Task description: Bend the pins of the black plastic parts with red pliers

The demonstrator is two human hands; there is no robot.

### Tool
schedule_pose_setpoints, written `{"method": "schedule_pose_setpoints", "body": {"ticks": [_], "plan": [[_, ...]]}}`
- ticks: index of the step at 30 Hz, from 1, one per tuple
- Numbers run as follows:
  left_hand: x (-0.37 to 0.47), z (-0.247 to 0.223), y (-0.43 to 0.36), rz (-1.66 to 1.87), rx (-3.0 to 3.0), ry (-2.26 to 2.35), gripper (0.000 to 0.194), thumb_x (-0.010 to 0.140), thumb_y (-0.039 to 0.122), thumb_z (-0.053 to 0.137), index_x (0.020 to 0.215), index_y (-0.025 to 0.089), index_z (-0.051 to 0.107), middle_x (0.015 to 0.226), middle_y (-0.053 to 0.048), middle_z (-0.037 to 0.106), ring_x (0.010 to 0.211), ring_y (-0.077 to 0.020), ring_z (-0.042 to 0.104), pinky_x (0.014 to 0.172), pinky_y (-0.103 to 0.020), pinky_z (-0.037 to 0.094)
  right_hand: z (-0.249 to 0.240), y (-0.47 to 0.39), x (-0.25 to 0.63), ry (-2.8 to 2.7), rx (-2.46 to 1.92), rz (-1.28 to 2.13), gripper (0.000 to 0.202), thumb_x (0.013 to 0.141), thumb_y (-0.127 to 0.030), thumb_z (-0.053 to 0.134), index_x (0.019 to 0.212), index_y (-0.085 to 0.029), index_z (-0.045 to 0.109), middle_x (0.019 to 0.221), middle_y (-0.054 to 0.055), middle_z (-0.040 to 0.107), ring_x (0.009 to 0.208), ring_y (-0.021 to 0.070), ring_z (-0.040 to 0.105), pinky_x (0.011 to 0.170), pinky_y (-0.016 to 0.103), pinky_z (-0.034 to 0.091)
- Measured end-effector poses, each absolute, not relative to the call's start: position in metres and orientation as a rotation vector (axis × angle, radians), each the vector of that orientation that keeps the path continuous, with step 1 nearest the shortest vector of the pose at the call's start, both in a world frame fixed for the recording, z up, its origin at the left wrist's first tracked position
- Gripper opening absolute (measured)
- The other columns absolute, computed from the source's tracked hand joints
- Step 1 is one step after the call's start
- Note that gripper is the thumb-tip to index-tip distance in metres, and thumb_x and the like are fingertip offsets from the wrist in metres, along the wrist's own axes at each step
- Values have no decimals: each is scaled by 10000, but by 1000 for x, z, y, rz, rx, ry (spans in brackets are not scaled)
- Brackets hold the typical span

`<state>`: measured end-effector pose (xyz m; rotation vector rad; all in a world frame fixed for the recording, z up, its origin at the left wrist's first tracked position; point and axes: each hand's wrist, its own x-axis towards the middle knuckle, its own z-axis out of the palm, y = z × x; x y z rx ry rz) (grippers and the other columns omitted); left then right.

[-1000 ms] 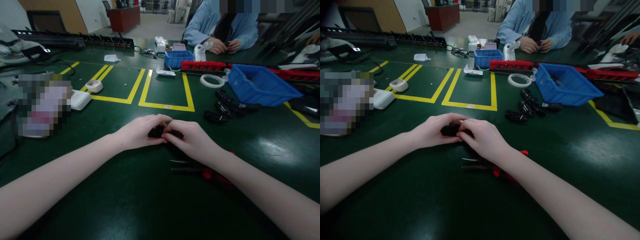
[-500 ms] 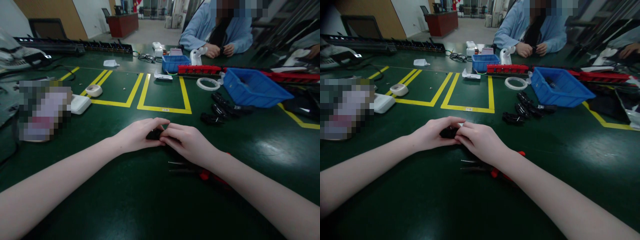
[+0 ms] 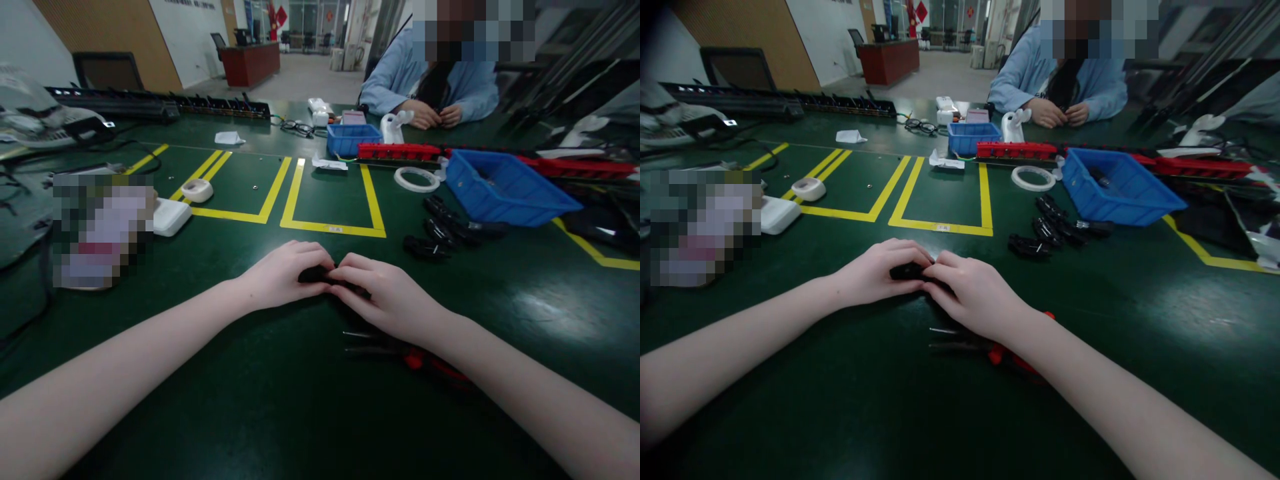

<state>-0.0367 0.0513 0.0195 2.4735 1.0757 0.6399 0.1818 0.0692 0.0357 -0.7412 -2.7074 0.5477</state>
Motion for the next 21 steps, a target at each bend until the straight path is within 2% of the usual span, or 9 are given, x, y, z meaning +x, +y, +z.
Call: {"method": "schedule_pose_setpoints", "body": {"ticks": [11,16,18,21], "plan": [[-38,14,53,669,2595,1012,166,932,253,616,1071,179,668,1148,-81,646,1045,-214,624,901,-401,519,41,70,218,-2731,-824,393,299,960,-270,504,1220,-202,636,1071,100,673,905,216,670,763,373,565],[-37,15,50,619,2630,1047,160,944,243,597,1072,180,669,1182,-79,635,1067,-219,614,901,-408,524,35,43,265,-2736,-863,356,348,971,-335,496,1286,-228,596,1138,118,675,988,244,665,785,405,582],[-37,16,50,615,2628,1049,166,943,245,598,1081,180,664,1188,-79,634,1071,-217,613,903,-410,529,29,29,281,-2763,-898,350,473,924,-412,575,1371,-268,524,1228,115,645,1064,269,644,830,440,579],[-37,15,50,620,2621,1045,171,941,245,601,1089,178,656,1192,-76,631,1074,-211,611,905,-405,535,18,13,293,-2717,-950,247,700,838,-514,657,1446,-254,429,1329,141,588,1171,325,587,872,498,565]]}}
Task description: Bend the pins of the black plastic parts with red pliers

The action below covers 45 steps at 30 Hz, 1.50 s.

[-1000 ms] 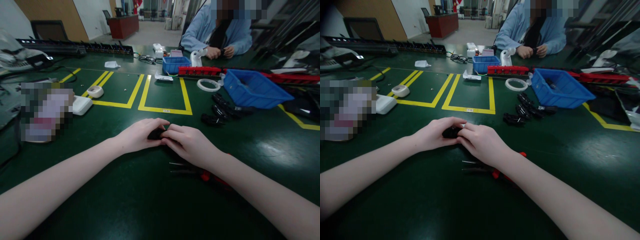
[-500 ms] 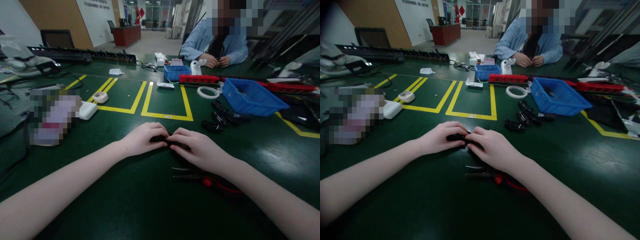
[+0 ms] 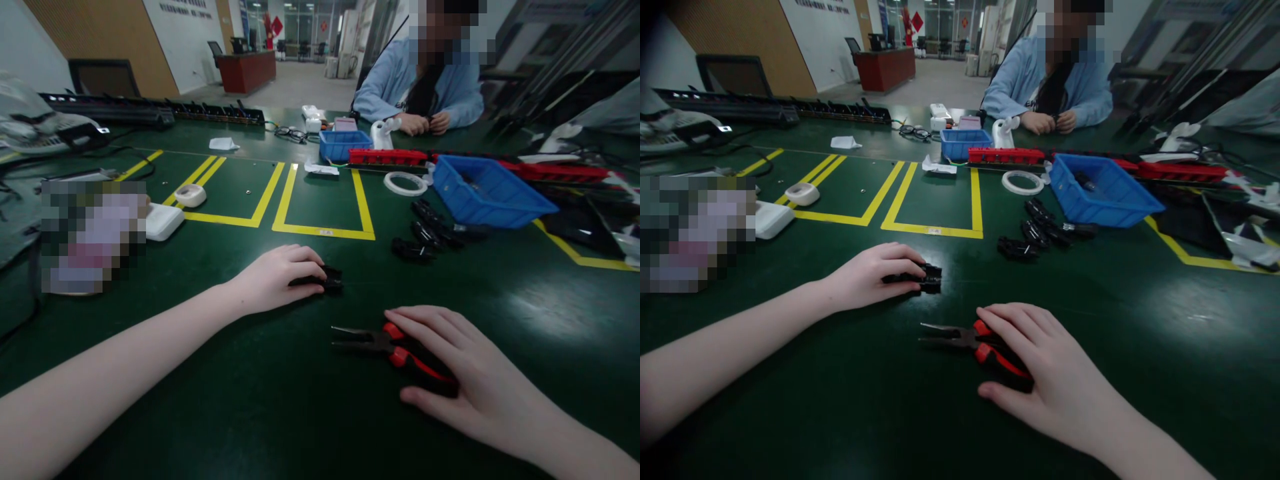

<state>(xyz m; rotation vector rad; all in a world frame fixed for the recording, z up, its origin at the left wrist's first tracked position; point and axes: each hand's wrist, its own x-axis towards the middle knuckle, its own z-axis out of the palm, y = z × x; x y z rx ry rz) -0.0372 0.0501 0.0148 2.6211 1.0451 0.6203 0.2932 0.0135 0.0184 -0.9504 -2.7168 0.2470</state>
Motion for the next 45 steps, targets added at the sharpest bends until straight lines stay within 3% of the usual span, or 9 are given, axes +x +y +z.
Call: {"method": "schedule_pose_setpoints", "body": {"ticks": [7,14,22,30,36,41,45], "plan": [[-35,16,48,632,2615,1047,176,939,250,602,1095,185,649,1193,-79,633,1086,-212,614,917,-408,544,15,18,285,-2700,-951,20,585,909,-482,564,1390,-159,482,1263,177,622,1115,329,614,850,501,561],[-34,17,44,643,2664,1012,283,973,237,552,1250,213,600,1258,-79,624,1115,-209,607,944,-412,531,20,20,284,-2687,-969,-107,435,946,-416,509,1252,-114,579,1176,185,647,1049,319,632,834,475,552],[-36,14,46,602,2725,966,231,967,289,579,1169,209,658,1183,-59,665,1033,-198,608,880,-364,526,19,23,287,-2666,-900,-79,360,953,-395,515,1165,-111,580,1080,163,666,931,277,651,762,426,559],[-36,15,47,537,2726,987,176,958,281,580,1079,199,678,1212,-66,630,1048,-211,597,883,-387,522,18,27,292,-2675,-1000,45,456,933,-449,540,1292,-168,529,1218,162,628,1091,307,624,862,478,549],[-35,17,47,534,2679,1006,188,950,259,581,1113,191,645,1225,-77,613,1071,-220,593,907,-413,521,23,34,318,-2687,-1166,122,801,806,-605,649,1462,-231,384,1364,154,564,1215,373,561,944,577,510],[-35,16,48,568,2630,1007,245,937,257,601,1171,184,607,1218,-83,612,1103,-221,585,931,-410,517,28,32,321,-2687,-1197,206,692,829,-548,642,1417,-228,467,1333,152,578,1138,338,618,893,502,558],[-35,15,49,561,2625,1010,240,936,252,599,1166,183,606,1210,-83,620,1096,-221,591,928,-413,522,25,27,315,-2615,-1123,193,677,837,-492,650,1429,-235,446,1295,138,589,1105,319,627,876,474,569]]}}
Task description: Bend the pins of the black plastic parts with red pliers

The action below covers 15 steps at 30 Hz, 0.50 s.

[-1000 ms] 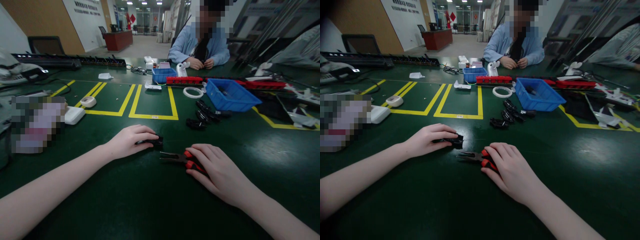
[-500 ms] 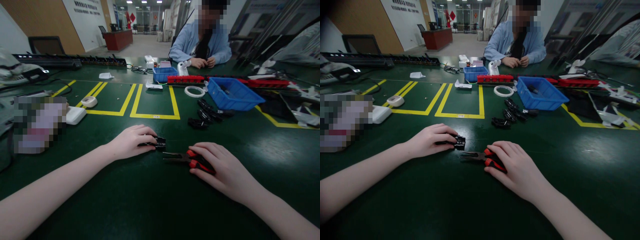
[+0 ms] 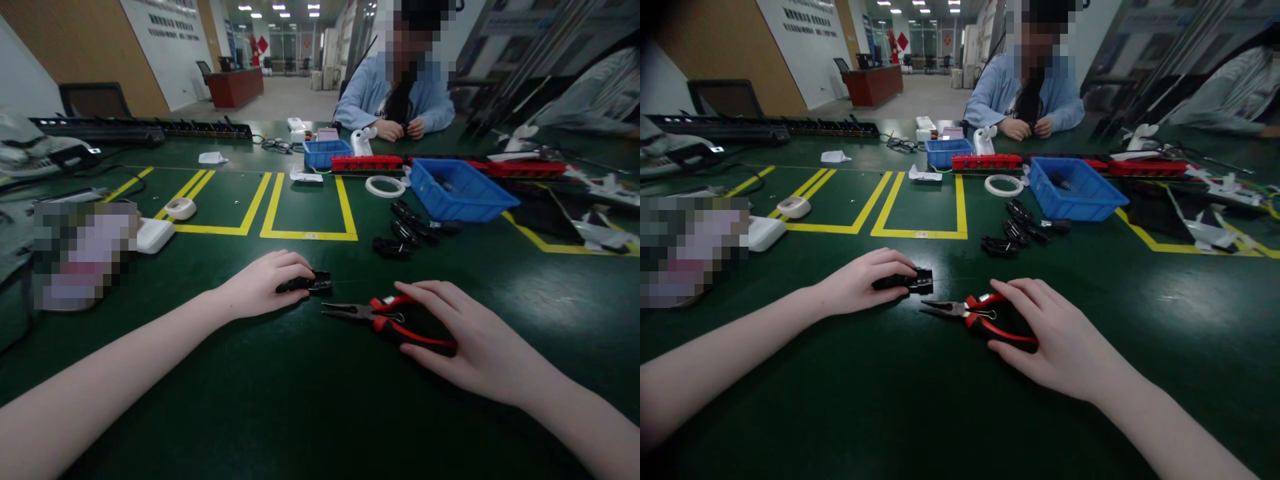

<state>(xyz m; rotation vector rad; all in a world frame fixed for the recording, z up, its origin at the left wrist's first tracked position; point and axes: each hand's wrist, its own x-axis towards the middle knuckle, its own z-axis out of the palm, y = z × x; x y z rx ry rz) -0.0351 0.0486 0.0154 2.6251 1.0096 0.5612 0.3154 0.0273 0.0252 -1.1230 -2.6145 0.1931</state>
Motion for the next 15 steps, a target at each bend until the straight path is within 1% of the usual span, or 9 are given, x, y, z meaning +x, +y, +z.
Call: {"method": "schedule_pose_setpoints", "body": {"ticks": [4,7,9,11,13,15], "plan": [[-36,15,49,588,2581,1004,246,936,258,606,1172,192,605,1199,-73,638,1107,-211,595,936,-398,525,21,22,311,-2416,-1106,235,686,820,-472,687,1427,-280,430,1235,103,618,1099,314,628,890,485,571],[-35,16,48,591,2550,999,260,939,260,602,1187,183,594,1195,-79,644,1105,-208,600,928,-385,530,22,16,305,-2212,-1114,337,804,762,-478,753,1456,-305,386,1208,86,624,1085,315,638,935,512,556],[-35,18,48,584,2540,994,258,940,260,601,1182,171,593,1174,-84,651,1084,-208,608,908,-377,535,25,12,301,-2080,-1094,419,901,717,-464,798,1482,-329,342,1203,76,615,1089,311,637,955,505,552],[-35,18,48,570,2533,989,231,936,266,606,1144,166,606,1153,-85,655,1063,-211,613,891,-378,538,28,10,297,-1964,-1078,491,953,689,-444,825,1492,-352,321,1229,69,591,1113,306,630,979,488,545],[-36,18,49,560,2525,980,198,930,278,616,1095,169,623,1153,-84,653,1058,-214,613,886,-384,538,30,9,296,-1879,-1098,583,919,678,-429,834,1466,-358,367,1247,62,584,1130,305,629,1001,479,535],[-37,17,49,565,2510,967,186,925,289,625,1071,175,633,1154,-81,651,1062,-215,612,888,-388,539,29,10,296,-1805,-1160,734,768,707,-416,814,1387,-349,465,1220,58,618,1117,307,646,988,483,544]]}}
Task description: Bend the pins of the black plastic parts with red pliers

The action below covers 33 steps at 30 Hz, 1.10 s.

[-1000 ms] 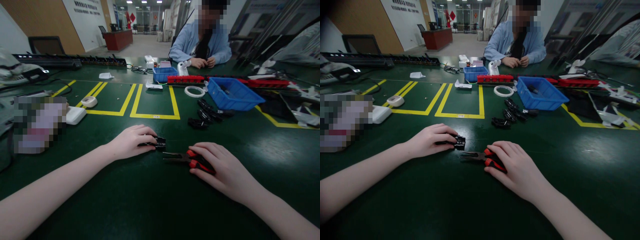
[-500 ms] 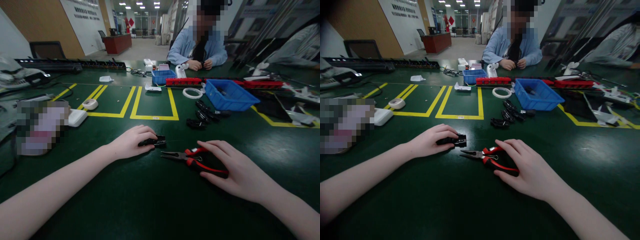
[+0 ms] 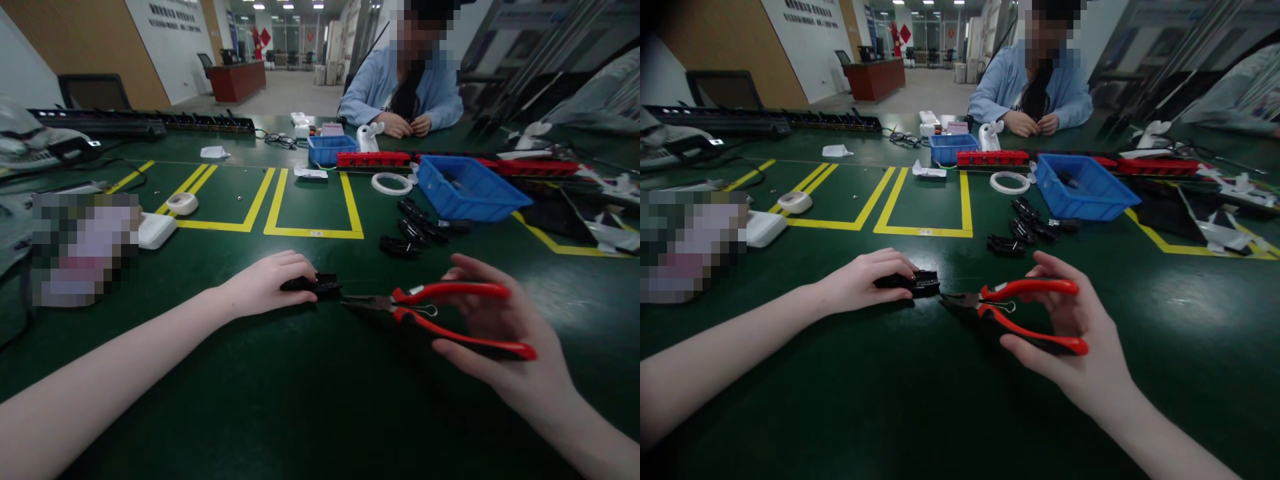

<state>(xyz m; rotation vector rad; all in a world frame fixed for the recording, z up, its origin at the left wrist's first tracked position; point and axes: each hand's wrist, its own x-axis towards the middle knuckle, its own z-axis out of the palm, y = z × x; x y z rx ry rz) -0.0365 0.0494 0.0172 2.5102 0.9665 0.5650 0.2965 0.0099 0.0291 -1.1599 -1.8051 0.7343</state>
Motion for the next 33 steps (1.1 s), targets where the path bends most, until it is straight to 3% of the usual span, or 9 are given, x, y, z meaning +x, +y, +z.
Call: {"method": "schedule_pose_setpoints", "body": {"ticks": [5,9,16,26,33], "plan": [[-32,21,44,606,2405,936,166,916,274,643,1050,176,642,1122,-63,660,1044,-195,625,877,-356,542,23,15,297,-1615,-1222,1064,471,760,-403,766,1177,-295,577,1110,83,720,1008,337,706,851,516,605],[-21,27,35,663,2261,888,141,895,257,674,995,160,652,1066,-56,681,995,-185,649,862,-330,539,24,17,295,-1482,-1192,1209,442,758,-391,758,1140,-276,567,1124,96,737,1055,355,695,913,562,572],[-18,26,34,631,2173,891,132,887,260,683,972,163,656,1078,-48,682,994,-180,650,871,-320,526,33,13,305,-1368,-1168,1283,277,850,-381,629,1123,-351,601,1180,45,725,1122,344,665,938,572,567],[-12,28,24,595,2208,829,203,925,242,633,1120,186,632,1142,-64,677,1048,-192,645,906,-332,533,27,2,297,-1524,-1141,1218,451,841,-445,658,1256,-363,503,1308,79,650,1147,369,645,899,586,589],[-14,24,25,626,2296,811,126,912,252,636,1007,170,632,1148,-71,683,1039,-192,658,898,-321,540,27,2,298,-1597,-1141,1106,449,872,-473,592,1294,-366,480,1280,99,656,1128,384,653,854,590,601]]}}
